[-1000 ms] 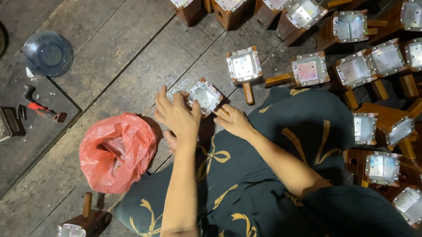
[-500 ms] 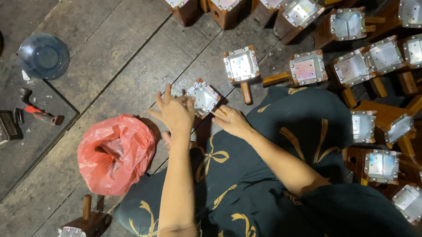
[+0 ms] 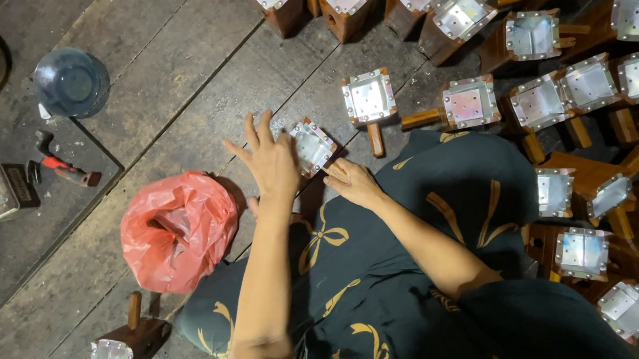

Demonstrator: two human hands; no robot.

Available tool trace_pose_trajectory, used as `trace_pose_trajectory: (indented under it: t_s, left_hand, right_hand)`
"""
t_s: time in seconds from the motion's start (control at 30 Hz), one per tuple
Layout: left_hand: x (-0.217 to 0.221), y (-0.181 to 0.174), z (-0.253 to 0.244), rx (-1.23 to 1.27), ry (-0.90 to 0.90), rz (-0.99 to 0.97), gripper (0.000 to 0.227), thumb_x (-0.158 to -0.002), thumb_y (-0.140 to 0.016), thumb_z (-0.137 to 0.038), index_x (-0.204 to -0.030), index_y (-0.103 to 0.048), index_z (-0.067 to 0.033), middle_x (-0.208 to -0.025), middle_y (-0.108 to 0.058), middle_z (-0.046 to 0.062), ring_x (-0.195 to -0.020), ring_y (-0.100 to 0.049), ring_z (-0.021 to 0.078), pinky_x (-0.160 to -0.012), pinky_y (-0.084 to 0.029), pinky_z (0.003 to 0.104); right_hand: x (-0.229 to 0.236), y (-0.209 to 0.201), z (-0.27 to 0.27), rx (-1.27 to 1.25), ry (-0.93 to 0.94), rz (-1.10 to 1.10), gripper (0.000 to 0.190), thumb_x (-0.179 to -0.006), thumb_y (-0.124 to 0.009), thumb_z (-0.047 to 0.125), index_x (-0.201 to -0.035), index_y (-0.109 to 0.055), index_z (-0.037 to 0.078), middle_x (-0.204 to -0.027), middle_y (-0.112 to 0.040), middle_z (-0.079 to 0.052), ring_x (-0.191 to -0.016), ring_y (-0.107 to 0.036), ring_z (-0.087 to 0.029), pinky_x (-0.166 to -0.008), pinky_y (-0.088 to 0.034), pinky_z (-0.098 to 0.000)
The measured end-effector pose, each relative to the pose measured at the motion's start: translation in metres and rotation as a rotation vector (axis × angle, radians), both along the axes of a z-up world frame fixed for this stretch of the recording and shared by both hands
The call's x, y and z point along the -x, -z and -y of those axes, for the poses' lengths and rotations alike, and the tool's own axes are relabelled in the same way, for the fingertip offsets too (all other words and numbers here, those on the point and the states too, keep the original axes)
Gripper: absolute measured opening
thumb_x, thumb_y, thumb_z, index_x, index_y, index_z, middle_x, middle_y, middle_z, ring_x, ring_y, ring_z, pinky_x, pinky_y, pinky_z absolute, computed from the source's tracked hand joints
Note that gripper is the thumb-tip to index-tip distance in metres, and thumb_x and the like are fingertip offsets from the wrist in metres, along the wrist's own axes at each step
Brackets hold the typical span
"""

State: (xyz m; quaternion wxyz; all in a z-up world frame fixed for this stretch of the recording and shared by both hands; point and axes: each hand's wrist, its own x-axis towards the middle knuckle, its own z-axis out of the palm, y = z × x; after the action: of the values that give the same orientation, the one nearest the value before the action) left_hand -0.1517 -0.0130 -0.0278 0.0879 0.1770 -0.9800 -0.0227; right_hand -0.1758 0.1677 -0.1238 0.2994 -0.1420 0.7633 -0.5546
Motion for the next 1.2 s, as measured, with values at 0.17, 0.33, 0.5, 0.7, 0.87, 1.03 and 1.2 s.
trace_pose_trajectory:
  t_s: [0.17, 0.33, 0.5, 0.7, 0.87, 1.03, 1.2]
  left_hand:
    - [0.010, -0.007, -0.003, 0.099, 0.119, 0.056, 0.010, -0.090, -0.070, -0.019, -0.093, -0.080, -0.0191, -0.150, -0.049, 0.007, -0.152, -0.021, 0.0384, -0.109, -0.002, 0.082]
    - [0.008, -0.005, -0.007, 0.116, 0.114, 0.071, 0.013, -0.091, -0.070, -0.016, -0.100, -0.079, -0.0193, -0.152, -0.047, 0.006, -0.153, -0.020, 0.0373, -0.110, -0.001, 0.082]
    - [0.003, 0.010, -0.009, 0.034, 0.171, 0.026, 0.014, -0.092, -0.071, -0.015, -0.099, -0.074, -0.0269, -0.155, -0.044, 0.003, -0.155, -0.017, 0.0348, -0.111, 0.003, 0.080]
    - [-0.022, 0.008, -0.005, -0.049, 0.132, -0.061, 0.044, -0.075, -0.086, -0.025, -0.119, -0.076, -0.0233, -0.156, -0.047, 0.011, -0.149, -0.032, 0.0394, -0.109, -0.008, 0.077]
    - [-0.062, 0.053, 0.004, -0.318, 0.035, -0.324, 0.039, -0.092, -0.076, -0.034, -0.129, -0.067, -0.0235, -0.156, -0.043, 0.010, -0.145, -0.038, 0.0351, -0.115, -0.018, 0.060]
    - [-0.107, 0.063, -0.012, -0.582, -0.025, -0.445, 0.050, -0.090, -0.079, -0.023, -0.135, -0.063, -0.0083, -0.141, -0.051, 0.025, -0.134, -0.049, 0.0464, -0.113, -0.037, 0.056]
    - [-0.138, 0.070, -0.033, -0.574, -0.104, -0.428, 0.043, -0.090, -0.078, -0.021, -0.130, -0.066, -0.0111, -0.140, -0.054, 0.019, -0.143, -0.039, 0.0468, -0.115, -0.035, 0.055]
  right_hand:
    - [0.000, -0.011, 0.004, -0.039, 0.025, 0.000, 0.029, -0.088, -0.077, 0.015, -0.114, -0.071, 0.003, -0.107, -0.076, -0.020, -0.108, -0.071, -0.031, -0.088, -0.057, -0.0455]
    - [0.002, -0.012, 0.004, -0.083, 0.014, -0.028, 0.032, -0.086, -0.078, 0.020, -0.115, -0.072, 0.007, -0.105, -0.077, -0.018, -0.107, -0.072, -0.032, -0.086, -0.058, -0.0459]
    - [0.001, 0.069, -0.004, -0.065, -0.020, -0.079, 0.041, -0.083, -0.082, 0.025, -0.120, -0.070, 0.012, -0.112, -0.076, -0.017, -0.112, -0.070, -0.029, -0.090, -0.057, -0.0442]
    - [-0.001, -0.002, 0.004, 0.153, 0.066, -0.127, 0.024, -0.090, -0.077, 0.010, -0.112, -0.071, 0.003, -0.110, -0.075, -0.020, -0.111, -0.070, -0.027, -0.091, -0.059, -0.0448]
    - [-0.007, 0.037, 0.000, 0.116, 0.000, -0.115, 0.031, -0.096, -0.070, 0.017, -0.121, -0.062, 0.001, -0.123, -0.068, -0.024, -0.117, -0.065, -0.037, -0.096, -0.054, -0.0517]
    - [-0.006, 0.014, -0.003, -0.227, 0.011, -0.295, 0.053, -0.082, -0.077, 0.043, -0.121, -0.058, 0.011, -0.113, -0.066, -0.016, -0.102, -0.069, -0.039, -0.084, -0.057, -0.0506]
    - [0.000, -0.041, -0.005, -0.174, 0.251, -0.249, 0.073, -0.085, -0.073, 0.050, -0.144, -0.049, 0.014, -0.132, -0.058, -0.011, -0.103, -0.071, -0.026, -0.083, -0.059, -0.0418]
